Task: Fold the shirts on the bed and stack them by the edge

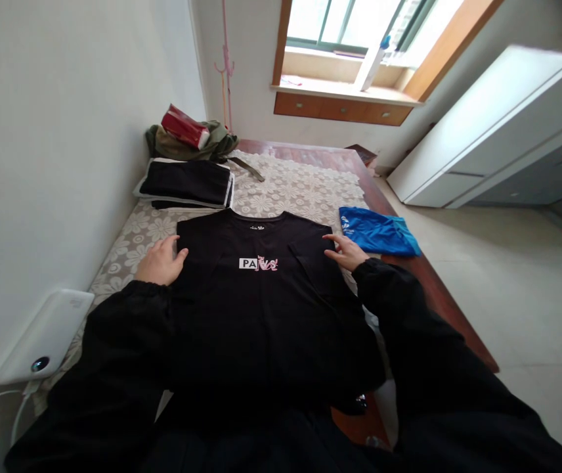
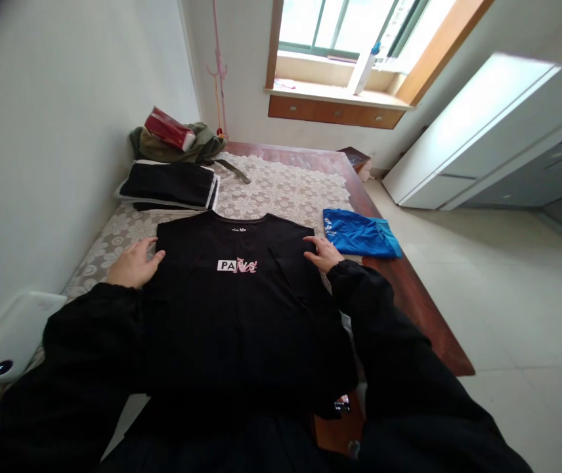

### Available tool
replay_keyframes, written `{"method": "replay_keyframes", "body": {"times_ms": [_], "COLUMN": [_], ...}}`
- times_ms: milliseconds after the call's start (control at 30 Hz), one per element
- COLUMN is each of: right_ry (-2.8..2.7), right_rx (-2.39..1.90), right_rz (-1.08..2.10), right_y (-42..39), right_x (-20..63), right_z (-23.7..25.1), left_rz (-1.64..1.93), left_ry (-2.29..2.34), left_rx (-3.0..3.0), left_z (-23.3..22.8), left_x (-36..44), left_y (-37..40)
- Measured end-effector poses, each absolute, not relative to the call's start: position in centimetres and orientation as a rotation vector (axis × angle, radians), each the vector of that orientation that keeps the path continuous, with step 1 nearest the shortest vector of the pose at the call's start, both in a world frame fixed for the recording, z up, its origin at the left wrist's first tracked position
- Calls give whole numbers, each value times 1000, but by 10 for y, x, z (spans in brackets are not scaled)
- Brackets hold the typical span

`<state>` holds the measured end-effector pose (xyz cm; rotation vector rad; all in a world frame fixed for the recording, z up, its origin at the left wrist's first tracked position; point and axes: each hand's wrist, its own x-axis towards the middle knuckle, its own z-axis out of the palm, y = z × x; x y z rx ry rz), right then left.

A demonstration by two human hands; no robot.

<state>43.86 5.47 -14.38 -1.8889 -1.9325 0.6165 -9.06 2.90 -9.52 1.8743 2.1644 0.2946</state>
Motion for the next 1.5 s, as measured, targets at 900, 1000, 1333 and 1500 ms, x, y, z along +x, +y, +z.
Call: {"method": "replay_keyframes", "body": {"times_ms": [900, 1000, 1333, 1500], "right_ry": [-1488, -1515, -1602, -1657], "right_rx": [-1784, -1769, -1773, -1802], "right_rz": [851, 842, 603, 560], "right_y": [109, 107, 110, 113], "right_x": [456, 456, 464, 466], "right_z": [-172, -179, -200, -203], "left_rz": [970, 952, 929, 886], "left_ry": [1770, 1879, 1979, 1970], "left_rx": [1395, 1518, 1749, 1755], "left_z": [-133, -136, -142, -146], "left_x": [-113, -112, -115, -123], "left_y": [99, 98, 102, 112]}}
